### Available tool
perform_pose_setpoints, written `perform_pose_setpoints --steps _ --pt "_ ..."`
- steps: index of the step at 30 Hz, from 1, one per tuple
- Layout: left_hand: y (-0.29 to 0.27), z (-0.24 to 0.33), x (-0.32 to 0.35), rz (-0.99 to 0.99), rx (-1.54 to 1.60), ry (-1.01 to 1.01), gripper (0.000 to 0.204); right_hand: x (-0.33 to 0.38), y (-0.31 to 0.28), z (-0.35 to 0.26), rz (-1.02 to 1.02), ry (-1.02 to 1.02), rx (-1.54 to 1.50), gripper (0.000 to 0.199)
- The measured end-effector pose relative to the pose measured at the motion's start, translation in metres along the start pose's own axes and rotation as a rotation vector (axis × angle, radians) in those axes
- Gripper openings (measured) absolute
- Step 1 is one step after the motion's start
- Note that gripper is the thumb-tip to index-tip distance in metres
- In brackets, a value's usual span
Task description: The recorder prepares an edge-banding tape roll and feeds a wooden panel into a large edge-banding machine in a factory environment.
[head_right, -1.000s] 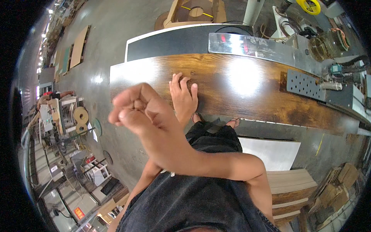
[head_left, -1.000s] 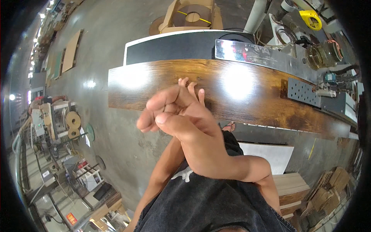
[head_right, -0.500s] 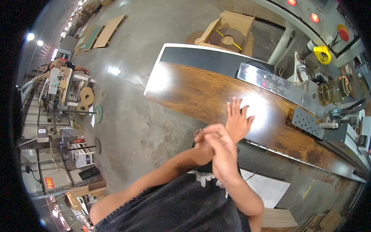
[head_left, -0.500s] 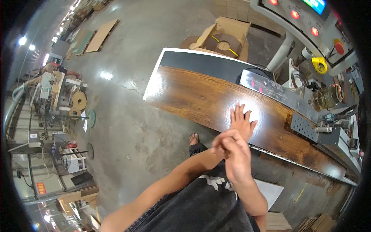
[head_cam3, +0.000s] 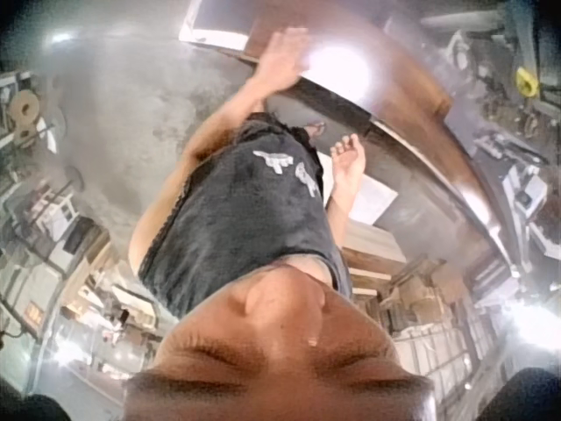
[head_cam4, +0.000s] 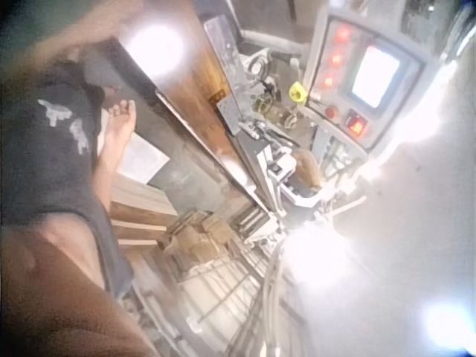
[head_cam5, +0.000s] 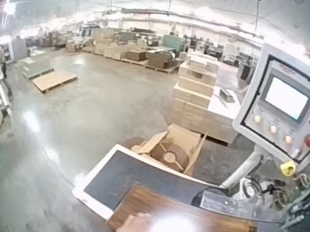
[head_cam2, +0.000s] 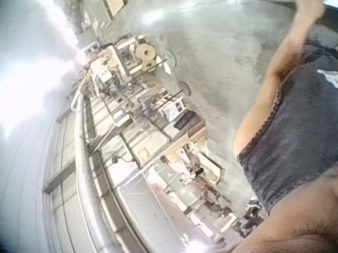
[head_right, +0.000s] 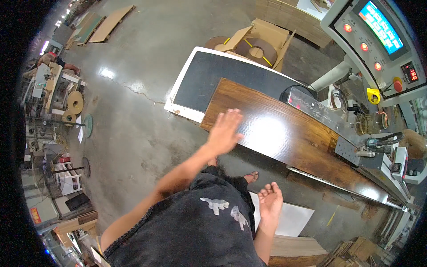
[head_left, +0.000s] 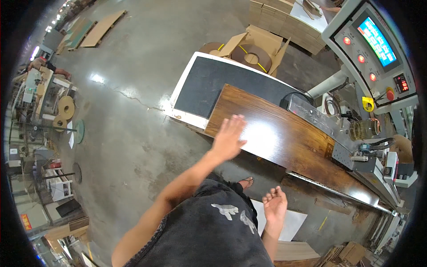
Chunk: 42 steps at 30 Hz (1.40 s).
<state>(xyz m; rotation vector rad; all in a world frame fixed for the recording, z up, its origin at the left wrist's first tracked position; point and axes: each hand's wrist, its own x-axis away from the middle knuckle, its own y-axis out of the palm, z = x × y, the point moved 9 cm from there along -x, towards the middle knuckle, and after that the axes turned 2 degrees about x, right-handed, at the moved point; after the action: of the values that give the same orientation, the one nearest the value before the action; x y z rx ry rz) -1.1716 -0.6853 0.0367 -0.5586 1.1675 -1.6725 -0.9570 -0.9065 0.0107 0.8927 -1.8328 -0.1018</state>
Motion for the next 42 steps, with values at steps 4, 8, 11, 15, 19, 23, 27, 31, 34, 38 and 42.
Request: perform_pose_setpoints --steps 4,8,11,15,19,23,27,31,34,38,42 --pt "-0.025 -0.065 0.02 -0.057 0.008 -0.016 0.074 -0.033 0.04 0.052 -0.117 0.118 0.065 0.021" --pt "-0.018 -0.034 0.03 -0.217 -0.001 0.175 0.079 -0.069 0.089 0.093 -0.105 0.183 0.43 0.044" --pt "0.005 -0.013 0.033 -0.104 0.087 0.177 0.08 -0.085 0.101 0.096 -0.068 0.207 0.526 0.048" --pt "0.023 0.016 0.023 0.01 0.121 0.164 0.064 -0.095 0.095 0.066 0.039 0.106 0.564 0.037" --pt "0.032 0.055 0.008 -0.034 0.104 0.256 0.056 -0.108 0.066 0.032 0.118 0.049 0.547 0.035" --pt "0.043 0.094 0.002 -0.061 0.067 0.282 0.053 -0.108 0.042 0.003 0.149 0.087 0.555 0.034" --pt "0.06 0.127 -0.007 -0.107 0.054 0.31 0.053 -0.108 0.019 -0.027 0.138 0.107 0.544 0.037" --pt "0.085 0.154 -0.013 -0.151 0.031 0.269 0.054 -0.105 0.001 -0.056 0.104 0.116 0.516 0.037" --pt "0.099 0.179 -0.016 -0.141 0.027 0.278 0.052 -0.105 -0.022 -0.077 0.128 0.074 0.516 0.037" --pt "0.117 0.206 -0.017 -0.106 -0.038 0.277 0.052 -0.109 -0.044 -0.102 0.173 -0.106 0.546 0.036" --pt "0.139 0.246 -0.028 -0.149 -0.131 0.403 0.057 -0.106 -0.073 -0.138 0.266 -0.253 0.626 0.034"
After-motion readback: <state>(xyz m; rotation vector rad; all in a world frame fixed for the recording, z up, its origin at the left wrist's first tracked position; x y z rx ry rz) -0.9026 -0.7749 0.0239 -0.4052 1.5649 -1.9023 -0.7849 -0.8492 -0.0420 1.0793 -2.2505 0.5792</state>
